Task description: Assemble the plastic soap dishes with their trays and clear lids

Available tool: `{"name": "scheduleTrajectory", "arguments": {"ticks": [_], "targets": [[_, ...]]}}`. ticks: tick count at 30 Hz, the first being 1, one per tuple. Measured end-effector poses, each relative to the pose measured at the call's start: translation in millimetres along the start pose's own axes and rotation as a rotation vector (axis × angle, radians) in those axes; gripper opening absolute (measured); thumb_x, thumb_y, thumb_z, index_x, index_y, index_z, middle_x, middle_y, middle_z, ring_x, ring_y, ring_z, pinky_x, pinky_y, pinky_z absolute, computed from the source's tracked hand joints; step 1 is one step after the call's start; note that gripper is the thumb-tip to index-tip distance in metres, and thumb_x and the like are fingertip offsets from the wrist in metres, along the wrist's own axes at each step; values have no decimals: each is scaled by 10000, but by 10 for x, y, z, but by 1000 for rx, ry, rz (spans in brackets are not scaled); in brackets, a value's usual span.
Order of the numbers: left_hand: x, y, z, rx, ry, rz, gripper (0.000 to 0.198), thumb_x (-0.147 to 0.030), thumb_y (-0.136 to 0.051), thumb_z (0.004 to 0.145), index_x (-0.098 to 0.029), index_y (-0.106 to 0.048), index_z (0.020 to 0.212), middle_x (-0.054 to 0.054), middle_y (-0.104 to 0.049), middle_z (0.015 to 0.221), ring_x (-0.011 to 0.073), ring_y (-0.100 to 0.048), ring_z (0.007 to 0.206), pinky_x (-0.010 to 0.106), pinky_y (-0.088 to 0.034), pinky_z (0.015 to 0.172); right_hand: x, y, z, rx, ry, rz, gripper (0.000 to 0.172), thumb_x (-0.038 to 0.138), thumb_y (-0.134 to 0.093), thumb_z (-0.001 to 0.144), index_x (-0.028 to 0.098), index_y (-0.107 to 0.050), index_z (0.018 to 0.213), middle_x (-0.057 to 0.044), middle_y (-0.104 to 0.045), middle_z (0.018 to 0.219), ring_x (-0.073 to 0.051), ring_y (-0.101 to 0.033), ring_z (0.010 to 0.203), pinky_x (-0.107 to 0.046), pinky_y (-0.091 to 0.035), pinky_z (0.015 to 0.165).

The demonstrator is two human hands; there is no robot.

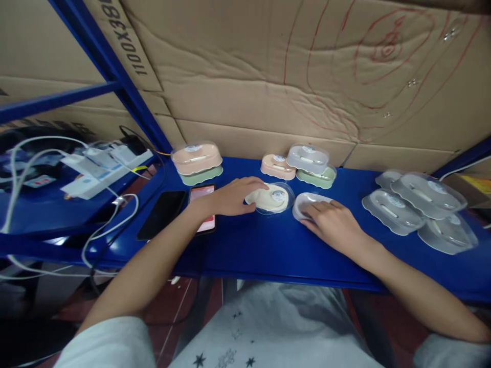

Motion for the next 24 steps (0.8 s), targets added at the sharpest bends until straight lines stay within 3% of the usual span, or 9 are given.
{"name": "scheduleTrajectory", "arguments": {"ticks": [2,4,6,8,12,15,18,21,24], "targets": [[13,-18,-6,28,40,27,696,-281,-690,896,-246,-468,1555,124,-482,1634,348,-494,1487,532,-394,1221,-24,-37,47,-44,7,56,333,463,-589,1061,172,-729,1142,-137,-789,1151,-302,-742,1006,-414,-528,872],[6,-41,-12,55,23,4,782,-287,-713,888,-252,-402,1604,123,-457,1661,334,-487,1499,491,-416,1209,-50,-61,100,-118,16,130,407,483,-550,1079,169,-684,1300,-159,-723,1360,-319,-699,1191,-437,-522,963],[-3,-62,-10,63,-13,-21,800,-298,-720,903,-258,-379,1625,114,-470,1660,309,-512,1485,438,-442,1188,-50,-103,153,-170,49,212,474,453,-550,1083,177,-591,1467,-158,-603,1548,-323,-608,1367,-463,-494,1060],[-5,-75,1,58,-25,-26,779,-320,-717,926,-277,-383,1629,97,-495,1652,295,-545,1459,415,-452,1172,-9,-163,197,-178,108,278,500,425,-579,1075,198,-554,1519,-137,-575,1585,-311,-550,1443,-489,-452,1135],[9,-50,15,57,15,-28,732,-360,-714,946,-297,-415,1612,82,-580,1586,283,-632,1367,386,-484,1114,129,-231,233,-185,202,275,386,328,-568,1083,205,-631,1444,-108,-687,1460,-291,-604,1379,-533,-385,1195],[79,13,-3,63,93,-32,754,-345,-720,929,-276,-413,1614,91,-686,1434,274,-709,1220,357,-529,1016,188,-217,231,-227,186,219,326,273,-517,1098,173,-690,1356,-114,-750,1340,-281,-680,1233,-526,-405,1159],[193,102,-27,-13,169,17,695,-283,-687,922,-241,-460,1578,104,-708,1373,270,-715,1161,364,-529,998,222,-215,225,-236,176,189,321,274,-502,1103,160,-712,1317,-117,-776,1263,-279,-701,1154,-517,-423,1126],[297,169,-39,-111,254,70,569,-264,-636,938,-196,-548,1495,128,-714,1338,259,-726,1054,380,-539,959,233,-208,229,-213,192,196,339,281,-487,1108,164,-693,1351,-120,-763,1296,-280,-697,1174,-528,-403,1154],[303,203,-21,-173,275,23,452,-319,-613,966,-193,-625,1399,114,-738,1286,228,-720,951,368,-552,895,132,-118,205,-164,237,263,411,344,-513,1106,188,-601,1476,-129,-688,1445,-291,-640,1313,-564,-350,1213]]}}
Point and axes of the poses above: each hand's wrist, its own z-axis towards the middle knuckle, its own y-axis out of the back of the hand, x = y × z, the point moved 4 cm from there along z, towards the middle knuckle
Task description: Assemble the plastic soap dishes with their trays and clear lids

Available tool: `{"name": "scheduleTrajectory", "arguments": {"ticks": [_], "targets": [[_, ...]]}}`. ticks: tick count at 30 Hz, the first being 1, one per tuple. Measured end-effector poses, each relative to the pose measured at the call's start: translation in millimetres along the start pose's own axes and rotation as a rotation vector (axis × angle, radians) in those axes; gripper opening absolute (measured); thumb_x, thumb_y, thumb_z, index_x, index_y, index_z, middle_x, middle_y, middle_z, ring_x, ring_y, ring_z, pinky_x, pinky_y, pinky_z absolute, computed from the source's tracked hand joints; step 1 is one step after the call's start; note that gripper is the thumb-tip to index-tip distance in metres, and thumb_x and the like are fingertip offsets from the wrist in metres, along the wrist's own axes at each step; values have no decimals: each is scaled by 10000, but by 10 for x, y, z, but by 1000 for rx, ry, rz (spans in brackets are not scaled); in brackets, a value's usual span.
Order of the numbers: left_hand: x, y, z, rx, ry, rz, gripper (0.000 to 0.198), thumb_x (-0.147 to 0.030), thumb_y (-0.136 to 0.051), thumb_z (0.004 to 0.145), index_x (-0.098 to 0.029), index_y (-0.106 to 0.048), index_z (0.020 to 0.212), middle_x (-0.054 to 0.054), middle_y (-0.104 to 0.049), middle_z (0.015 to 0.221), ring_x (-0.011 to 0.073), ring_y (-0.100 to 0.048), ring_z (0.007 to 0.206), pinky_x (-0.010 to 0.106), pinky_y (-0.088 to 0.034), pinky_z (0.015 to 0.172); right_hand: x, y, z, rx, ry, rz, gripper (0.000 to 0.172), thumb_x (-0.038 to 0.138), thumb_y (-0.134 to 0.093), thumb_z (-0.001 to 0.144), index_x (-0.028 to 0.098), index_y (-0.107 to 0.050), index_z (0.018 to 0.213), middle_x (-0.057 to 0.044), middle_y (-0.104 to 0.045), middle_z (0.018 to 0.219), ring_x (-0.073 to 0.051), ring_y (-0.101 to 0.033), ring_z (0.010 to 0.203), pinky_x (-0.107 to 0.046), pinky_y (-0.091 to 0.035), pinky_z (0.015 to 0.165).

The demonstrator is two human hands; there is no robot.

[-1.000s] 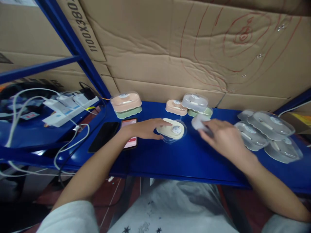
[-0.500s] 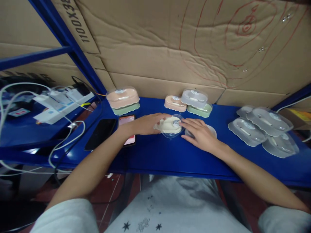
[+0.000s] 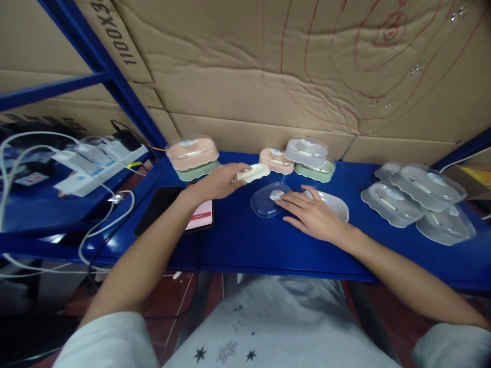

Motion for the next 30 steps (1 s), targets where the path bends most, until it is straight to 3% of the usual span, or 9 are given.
{"name": "scheduleTrajectory", "arguments": {"ticks": [4,6,8,11,14,17,23,26,30], "targets": [[-190,16,-17,-52,-67,-201,283,-388,-606,993,-210,-723,1180,58,-775,1100,188,-712,905,313,-559,841,-346,260,-213,160,-137,67,497,525,-615,1039,210,-632,1424,-149,-678,1430,-339,-638,1313,-543,-484,1087],[-349,0,-57,-55,-154,-268,257,-400,-617,1003,-212,-737,1131,49,-764,1061,176,-708,892,297,-557,830,-516,299,-363,289,-218,105,500,567,-657,1000,226,-672,1364,-146,-703,1378,-346,-697,1205,-519,-551,983],[-503,-40,-106,-32,-245,-306,255,-403,-612,1028,-215,-736,1148,51,-751,1089,169,-707,898,289,-554,826,-584,261,-461,369,-237,145,556,554,-687,979,232,-641,1430,-155,-671,1446,-357,-697,1231,-522,-571,986],[-642,-113,-156,0,-326,-331,267,-399,-596,1062,-214,-723,1205,63,-735,1107,172,-706,926,279,-549,826,-503,158,-443,361,-184,181,661,456,-707,982,208,-532,1568,-168,-546,1605,-366,-571,1435,-533,-508,1145],[-679,-152,-173,-3,-371,-342,269,-392,-588,1076,-202,-719,1215,73,-715,1103,166,-699,913,270,-544,821,-407,127,-353,337,-145,191,561,284,-633,1018,209,-545,1567,-139,-541,1616,-333,-548,1468,-516,-454,1214],[-720,-151,-197,20,-402,-339,258,-364,-570,1089,-197,-724,1212,78,-705,1112,160,-698,914,265,-542,823,-520,222,-365,321,-206,213,470,224,-540,1044,252,-612,1507,-88,-654,1509,-299,-672,1326,-470,-532,1127],[-907,-258,-309,181,-481,-315,220,-318,-579,1081,-237,-748,1196,90,-738,1162,201,-712,1064,334,-554,986,-908,411,-535,222,-394,119,474,407,-478,1086,215,-628,1493,-103,-758,1340,-334,-762,1127,-470,-600,953],[-903,-391,-326,196,-501,-267,192,-302,-604,1060,-251,-771,1139,91,-739,1177,231,-695,1144,384,-543,1056,-747,371,-433,165,-337,117,478,415,-455,1101,211,-612,1503,-110,-735,1383,-329,-746,1168,-463,-585,974],[-813,-441,-293,116,-505,-187,211,-316,-618,1052,-254,-725,1223,117,-632,1358,250,-635,1273,408,-516,1116,-288,202,-210,113,-189,163,469,371,-449,1114,217,-561,1542,-110,-686,1463,-305,-679,1296,-466,-535,1048]]}}
Point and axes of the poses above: each hand's wrist, its own z-axis towards the middle knuckle, its own y-axis out of the back of the hand, x = y × z, the point moved 4 cm from there along z, towards the middle knuckle
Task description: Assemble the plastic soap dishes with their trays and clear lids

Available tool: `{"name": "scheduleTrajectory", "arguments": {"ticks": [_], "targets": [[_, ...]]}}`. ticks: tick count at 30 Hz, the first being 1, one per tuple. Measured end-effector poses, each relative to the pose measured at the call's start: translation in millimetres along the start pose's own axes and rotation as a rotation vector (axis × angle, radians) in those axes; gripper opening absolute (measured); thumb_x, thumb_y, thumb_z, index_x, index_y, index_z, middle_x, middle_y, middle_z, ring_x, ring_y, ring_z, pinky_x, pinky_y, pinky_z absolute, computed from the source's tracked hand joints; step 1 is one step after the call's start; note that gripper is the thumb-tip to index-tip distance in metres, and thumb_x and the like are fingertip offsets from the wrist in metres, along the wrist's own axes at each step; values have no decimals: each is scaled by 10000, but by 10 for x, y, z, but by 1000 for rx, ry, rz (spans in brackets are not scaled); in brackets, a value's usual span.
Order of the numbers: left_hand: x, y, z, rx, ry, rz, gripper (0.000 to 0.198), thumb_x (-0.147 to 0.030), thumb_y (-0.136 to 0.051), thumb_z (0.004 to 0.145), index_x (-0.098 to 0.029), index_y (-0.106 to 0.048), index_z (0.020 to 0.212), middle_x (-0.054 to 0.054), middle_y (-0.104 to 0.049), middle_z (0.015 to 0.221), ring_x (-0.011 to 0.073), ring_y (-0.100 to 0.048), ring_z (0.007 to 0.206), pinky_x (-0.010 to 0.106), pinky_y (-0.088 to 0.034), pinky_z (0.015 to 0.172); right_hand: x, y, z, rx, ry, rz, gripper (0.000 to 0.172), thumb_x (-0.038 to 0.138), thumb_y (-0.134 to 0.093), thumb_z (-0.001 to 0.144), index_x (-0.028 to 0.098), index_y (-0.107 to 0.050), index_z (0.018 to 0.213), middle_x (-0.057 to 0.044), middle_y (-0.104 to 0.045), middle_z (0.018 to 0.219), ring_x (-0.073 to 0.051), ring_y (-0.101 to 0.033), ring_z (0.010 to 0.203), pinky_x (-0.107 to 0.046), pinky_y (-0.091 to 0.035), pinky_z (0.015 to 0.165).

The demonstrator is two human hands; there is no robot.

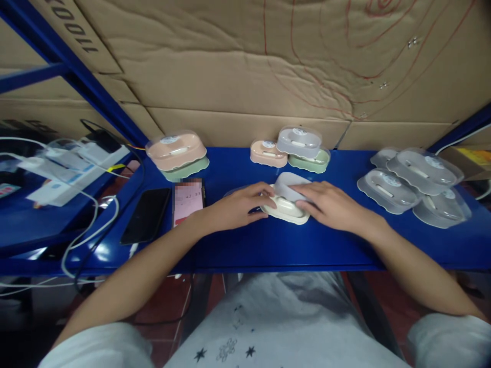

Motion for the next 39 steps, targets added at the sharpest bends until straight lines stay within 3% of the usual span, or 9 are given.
{"name": "scheduleTrajectory", "arguments": {"ticks": [4,7,15,20,24,27,30,36,39], "targets": [[70,109,0,-56,67,254,404,-371,-722,985,-256,-617,1358,141,-562,1433,335,-560,1352,516,-468,1142,294,-175,74,-51,49,2,503,425,-474,1112,191,-525,1554,-141,-656,1496,-314,-619,1371,-485,-500,1069],[118,148,-5,-26,149,353,563,-398,-759,954,-237,-523,1439,154,-556,1460,365,-561,1356,524,-474,1113,364,-221,69,-81,105,-5,592,480,-588,1061,178,-510,1564,-152,-648,1502,-329,-612,1368,-497,-496,1085],[302,219,-69,82,370,373,606,-503,-646,1016,-281,-458,1548,116,-571,1499,339,-617,1325,462,-511,1069,252,-279,56,-79,109,-109,460,258,-501,1085,213,-571,1537,-117,-644,1517,-300,-621,1367,-497,-515,1097],[458,255,-178,180,461,237,817,-682,-729,889,-343,-446,1577,112,-511,1609,383,-541,1435,494,-497,1108,213,-281,70,-67,95,-137,483,195,-486,1069,195,-566,1546,-119,-627,1537,-304,-611,1383,-499,-519,1096],[504,344,-202,45,519,216,786,-617,-733,900,-316,-440,1564,122,-551,1547,382,-566,1400,531,-478,1142,155,-317,79,-15,72,-140,490,164,-505,1040,179,-596,1521,-146,-653,1498,-342,-630,1353,-546,-529,1076],[437,372,-149,-117,484,161,804,-615,-726,913,-258,-404,1558,147,-462,1588,366,-524,1440,527,-435,1205,161,-332,87,-31,132,-38,465,220,-494,1068,178,-589,1521,-151,-626,1530,-321,-604,1398,-541,-514,1130],[305,296,-69,-186,359,23,821,-629,-762,887,-242,-397,1513,151,-466,1552,328,-548,1400,484,-463,1196,207,-299,92,-107,196,124,476,325,-527,1083,197,-552,1541,-138,-623,1535,-277,-603,1406,-482,-515,1155],[125,87,0,-130,233,-60,748,-613,-738,928,-275,-402,1505,146,-499,1547,335,-532,1426,504,-478,1186,129,-182,65,-361,43,122,358,421,-571,1056,244,-624,1363,-137,-707,1336,-318,-661,1268,-520,-541,1055],[122,38,2,-94,227,5,779,-605,-772,904,-280,-429,1524,141,-505,1567,364,-477,1483,543,-427,1233,90,-135,49,-418,12,125,480,505,-641,1005,252,-580,1408,-157,-665,1363,-346,-639,1284,-547,-545,1053]]}}
Point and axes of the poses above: each hand's wrist, its own z-axis towards the middle knuckle, its own y-axis out of the back of the hand, x = y × z, the point moved 4 cm from there along z, towards the middle knuckle
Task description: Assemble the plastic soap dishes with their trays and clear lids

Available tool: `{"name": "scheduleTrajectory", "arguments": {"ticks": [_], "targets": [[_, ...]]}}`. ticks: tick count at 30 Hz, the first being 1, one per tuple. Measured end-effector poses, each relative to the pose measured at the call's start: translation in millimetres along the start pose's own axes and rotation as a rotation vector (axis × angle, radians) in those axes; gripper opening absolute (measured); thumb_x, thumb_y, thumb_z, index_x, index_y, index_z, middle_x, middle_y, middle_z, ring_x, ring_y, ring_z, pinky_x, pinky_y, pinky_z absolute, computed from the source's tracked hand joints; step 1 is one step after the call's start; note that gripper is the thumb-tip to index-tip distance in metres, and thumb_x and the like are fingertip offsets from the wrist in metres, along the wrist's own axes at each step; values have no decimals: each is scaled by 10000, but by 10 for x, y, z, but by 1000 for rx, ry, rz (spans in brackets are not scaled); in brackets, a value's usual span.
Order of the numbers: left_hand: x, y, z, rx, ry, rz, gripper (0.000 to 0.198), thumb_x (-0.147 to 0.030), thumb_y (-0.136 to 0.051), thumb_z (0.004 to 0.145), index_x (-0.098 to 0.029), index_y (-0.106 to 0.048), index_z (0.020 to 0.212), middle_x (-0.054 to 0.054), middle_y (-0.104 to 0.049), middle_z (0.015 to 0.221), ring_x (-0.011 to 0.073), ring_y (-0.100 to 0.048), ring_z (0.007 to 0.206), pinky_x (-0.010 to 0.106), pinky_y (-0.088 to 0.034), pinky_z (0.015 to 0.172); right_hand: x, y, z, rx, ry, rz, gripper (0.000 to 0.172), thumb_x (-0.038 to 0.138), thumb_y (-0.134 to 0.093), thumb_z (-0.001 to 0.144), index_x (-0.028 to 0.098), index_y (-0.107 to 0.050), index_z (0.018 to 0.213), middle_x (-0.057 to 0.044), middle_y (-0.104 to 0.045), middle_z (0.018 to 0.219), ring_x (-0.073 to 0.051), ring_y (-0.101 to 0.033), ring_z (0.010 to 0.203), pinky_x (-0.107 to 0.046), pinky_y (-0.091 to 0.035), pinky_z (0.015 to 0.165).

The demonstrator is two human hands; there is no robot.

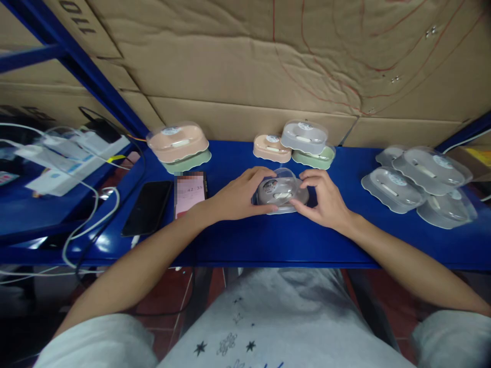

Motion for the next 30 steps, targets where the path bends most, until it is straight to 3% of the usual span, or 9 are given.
{"name": "scheduleTrajectory", "arguments": {"ticks": [4,8,14,19,25,30], "targets": [[12,-31,0,16,-49,34,718,-543,-738,960,-297,-430,1560,140,-425,1651,354,-393,1559,551,-368,1285,11,-34,13,222,40,-39,626,521,-612,1028,273,-459,1582,-156,-426,1676,-376,-453,1523,-574,-453,1209],[35,-12,-5,24,-14,39,740,-576,-711,971,-290,-412,1585,147,-333,1705,351,-341,1595,537,-358,1298,-149,-115,-6,360,-32,60,714,576,-581,1039,262,-360,1641,-162,-349,1728,-337,-444,1547,-525,-472,1218],[53,40,7,-18,46,161,743,-584,-751,931,-286,-466,1549,133,-410,1656,366,-453,1518,543,-424,1248,-446,-302,-41,257,-77,146,812,670,-643,968,249,-351,1598,-216,-343,1719,-368,-396,1575,-618,-424,1232],[77,22,28,-58,9,179,587,-525,-664,1001,-218,-529,1483,153,-492,1568,326,-551,1433,483,-458,1225,-479,-377,-37,179,-141,155,851,675,-671,948,217,-348,1587,-250,-356,1703,-378,-410,1566,-620,-439,1220],[101,8,29,-93,-32,215,497,-418,-624,1022,-176,-559,1451,167,-522,1561,323,-587,1410,472,-485,1206,-489,-319,-18,321,-95,89,984,702,-641,955,330,-162,1730,-116,-178,1797,-363,-283,1622,-576,-443,1236],[135,-6,32,-77,-38,224,504,-398,-568,1049,-182,-522,1502,178,-443,1649,338,-544,1468,502,-475,1219,-469,-321,-22,262,-157,-54,931,678,-652,957,347,-236,1722,-79,-259,1774,-376,-454,1531,-553,-562,1133]]}}
Point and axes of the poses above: each hand's wrist, its own z-axis towards the middle knuckle, its own y-axis out of the back of the hand, x = y × z, the point moved 4 cm from there along z, towards the middle knuckle
